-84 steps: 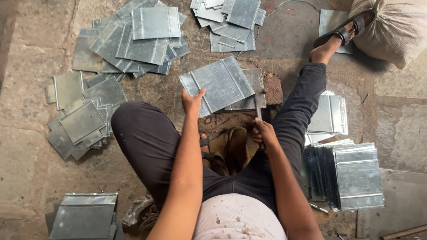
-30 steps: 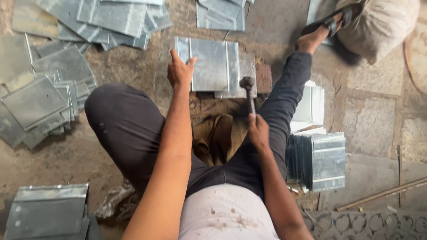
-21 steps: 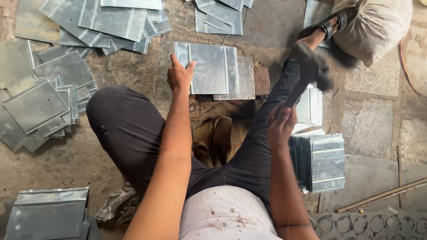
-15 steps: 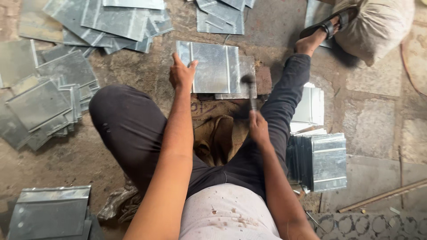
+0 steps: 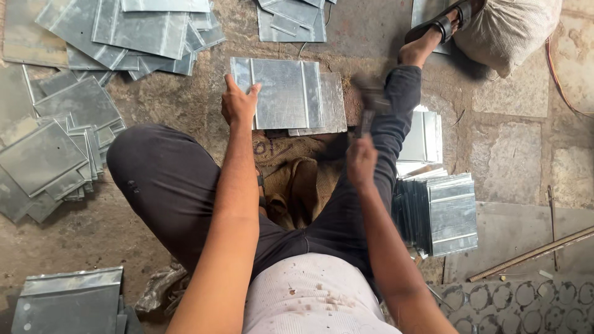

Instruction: The person flattens square metal sheets by placing them one by one on a small stone anvil and striking them with a hammer.

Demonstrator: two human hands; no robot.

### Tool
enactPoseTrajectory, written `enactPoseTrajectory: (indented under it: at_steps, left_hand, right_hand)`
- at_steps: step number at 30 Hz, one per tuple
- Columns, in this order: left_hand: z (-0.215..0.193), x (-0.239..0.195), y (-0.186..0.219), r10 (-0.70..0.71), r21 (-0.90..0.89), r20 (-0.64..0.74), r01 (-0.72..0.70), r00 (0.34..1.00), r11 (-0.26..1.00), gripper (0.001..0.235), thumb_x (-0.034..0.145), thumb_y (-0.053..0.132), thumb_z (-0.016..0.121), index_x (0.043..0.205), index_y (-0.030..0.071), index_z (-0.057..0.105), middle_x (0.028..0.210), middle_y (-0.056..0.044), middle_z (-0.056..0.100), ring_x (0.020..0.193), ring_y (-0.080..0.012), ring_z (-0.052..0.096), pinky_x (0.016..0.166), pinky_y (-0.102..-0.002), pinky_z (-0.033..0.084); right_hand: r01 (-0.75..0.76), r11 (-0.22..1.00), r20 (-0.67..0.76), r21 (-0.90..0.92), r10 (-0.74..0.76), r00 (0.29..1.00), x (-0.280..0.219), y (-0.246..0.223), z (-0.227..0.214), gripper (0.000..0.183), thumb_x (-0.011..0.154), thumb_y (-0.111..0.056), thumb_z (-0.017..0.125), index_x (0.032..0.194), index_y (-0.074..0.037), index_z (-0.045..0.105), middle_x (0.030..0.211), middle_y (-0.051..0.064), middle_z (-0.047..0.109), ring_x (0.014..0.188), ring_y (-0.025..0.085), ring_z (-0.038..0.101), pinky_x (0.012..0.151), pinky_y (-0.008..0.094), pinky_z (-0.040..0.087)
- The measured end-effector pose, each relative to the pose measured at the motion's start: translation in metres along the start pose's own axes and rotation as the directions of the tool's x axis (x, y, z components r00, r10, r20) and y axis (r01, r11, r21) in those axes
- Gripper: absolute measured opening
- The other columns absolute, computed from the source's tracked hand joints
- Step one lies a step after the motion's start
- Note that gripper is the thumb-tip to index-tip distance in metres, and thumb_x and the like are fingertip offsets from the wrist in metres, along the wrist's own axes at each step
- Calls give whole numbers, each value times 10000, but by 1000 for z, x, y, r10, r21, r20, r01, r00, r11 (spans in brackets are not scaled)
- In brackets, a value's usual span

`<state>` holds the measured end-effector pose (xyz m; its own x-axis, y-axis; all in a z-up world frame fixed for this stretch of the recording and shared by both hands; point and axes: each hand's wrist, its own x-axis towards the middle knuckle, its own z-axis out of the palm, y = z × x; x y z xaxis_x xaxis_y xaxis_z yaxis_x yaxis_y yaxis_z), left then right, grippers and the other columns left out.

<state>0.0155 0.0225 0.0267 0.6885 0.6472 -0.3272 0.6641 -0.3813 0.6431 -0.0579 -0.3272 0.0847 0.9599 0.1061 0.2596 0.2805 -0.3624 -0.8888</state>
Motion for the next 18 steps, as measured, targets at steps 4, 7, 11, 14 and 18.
enactPoseTrajectory:
  at_steps: [4,7,11,14,18]
  left_hand:
    - [-2,-2,1,106,44,-135,-101,985,994,775,856,557,794,1389,161,396,953,-201,742,814,-365,750,596,-446,584]
    - [2,-8,-10,184,99,-197,-168,963,981,821,832,582,822,1382,150,393,928,-215,742,822,-407,730,643,-494,574]
    - [-7,-1,6,62,17,-52,-61,997,998,794,876,576,765,1425,157,373,968,-202,744,874,-395,745,699,-493,600]
    - [-6,-11,2,-33,-36,26,33,999,999,788,871,563,726,1456,180,365,955,-178,764,855,-370,775,708,-483,616]
    - [7,-4,-8,197,139,-204,-171,959,975,744,862,608,815,1318,159,435,934,-174,747,823,-382,725,628,-476,576]
  right_hand:
    - [-211,931,122,-299,256,959,15,17,-7,511,1120,-472,470,912,-36,638,699,-10,573,618,92,546,574,268,440]
    - [-340,936,17,-88,343,939,3,-12,-15,521,1126,-450,429,878,-25,598,677,24,535,589,134,504,544,312,418]
    - [-279,960,-1,19,279,960,7,-13,4,452,1105,-428,405,990,-37,598,651,46,507,561,168,492,532,340,408]
    - [-189,924,132,-332,244,961,21,12,-1,486,1121,-439,466,958,-23,659,716,57,566,618,171,555,589,340,449]
    - [-252,919,51,-301,280,959,27,13,-10,526,1127,-435,469,931,15,658,710,130,637,641,225,617,617,379,489]
